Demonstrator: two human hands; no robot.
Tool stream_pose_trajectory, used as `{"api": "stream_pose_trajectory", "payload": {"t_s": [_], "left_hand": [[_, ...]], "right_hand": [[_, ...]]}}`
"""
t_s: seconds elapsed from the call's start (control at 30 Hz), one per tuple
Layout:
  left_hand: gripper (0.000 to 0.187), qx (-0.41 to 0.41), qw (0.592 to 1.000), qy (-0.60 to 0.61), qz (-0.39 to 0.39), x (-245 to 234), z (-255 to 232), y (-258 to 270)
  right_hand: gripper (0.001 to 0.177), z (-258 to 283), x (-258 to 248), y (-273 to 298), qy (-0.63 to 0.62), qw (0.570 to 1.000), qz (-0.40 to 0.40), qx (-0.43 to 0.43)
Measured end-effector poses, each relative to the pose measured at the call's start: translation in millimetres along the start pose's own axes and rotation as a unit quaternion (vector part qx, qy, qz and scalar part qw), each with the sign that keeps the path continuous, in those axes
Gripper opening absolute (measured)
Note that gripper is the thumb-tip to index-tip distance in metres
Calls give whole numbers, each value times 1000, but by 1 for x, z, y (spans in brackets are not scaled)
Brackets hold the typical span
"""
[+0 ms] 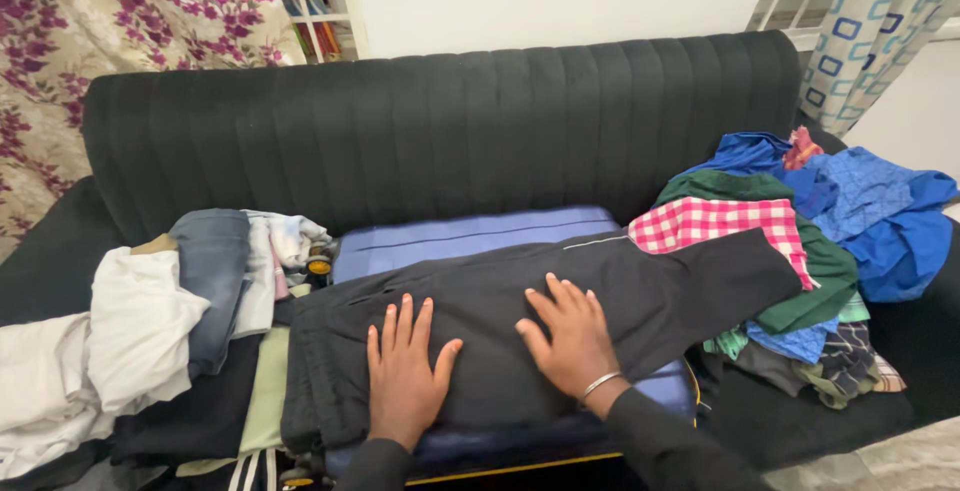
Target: The person folds a white t-shirt, a pair of black trousers, a red-and-white checkered cloth, a pair of green shorts, and a blue garment by hand on top of a suitcase.
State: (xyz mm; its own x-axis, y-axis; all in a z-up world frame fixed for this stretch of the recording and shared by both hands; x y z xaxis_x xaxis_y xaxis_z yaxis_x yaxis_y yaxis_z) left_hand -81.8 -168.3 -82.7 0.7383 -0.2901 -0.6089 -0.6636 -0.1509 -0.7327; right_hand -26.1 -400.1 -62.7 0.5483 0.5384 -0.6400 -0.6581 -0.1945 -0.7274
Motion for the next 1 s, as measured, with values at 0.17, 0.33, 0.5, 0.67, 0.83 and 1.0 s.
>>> {"api": "stream_pose_trajectory", "payload": {"t_s": [0.17,0.33,0.5,0.67,0.83,1.0], "left_hand": [[73,24,1000,5,12,1,10,3],[72,62,998,-2,33,8,25,-10],[70,81,996,-9,39,17,38,-22],[69,78,996,-23,27,17,37,-16],[67,56,998,-25,9,11,30,-2],[63,30,996,-81,-2,12,17,8]], "right_hand": [[74,-5,5,2,75,993,94,10],[81,-6,10,0,92,990,106,16],[83,6,18,5,121,988,94,33],[83,7,19,4,118,988,89,36],[83,4,20,8,114,988,98,35],[81,4,19,8,124,988,92,31]]}}
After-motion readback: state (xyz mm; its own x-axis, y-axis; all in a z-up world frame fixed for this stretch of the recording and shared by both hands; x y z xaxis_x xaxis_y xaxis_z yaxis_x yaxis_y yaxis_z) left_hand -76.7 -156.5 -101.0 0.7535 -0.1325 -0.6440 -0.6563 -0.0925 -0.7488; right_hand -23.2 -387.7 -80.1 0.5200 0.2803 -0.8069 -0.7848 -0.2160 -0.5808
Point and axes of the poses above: each hand's wrist, its own y-axis away from the middle knuckle, its own x-axis out of the palm, z = x × y, the point moved 3 cm from there along -y, towards the middle knuckle, and after that the axes turned 14 degrees about -z, right-handed, at the moved point
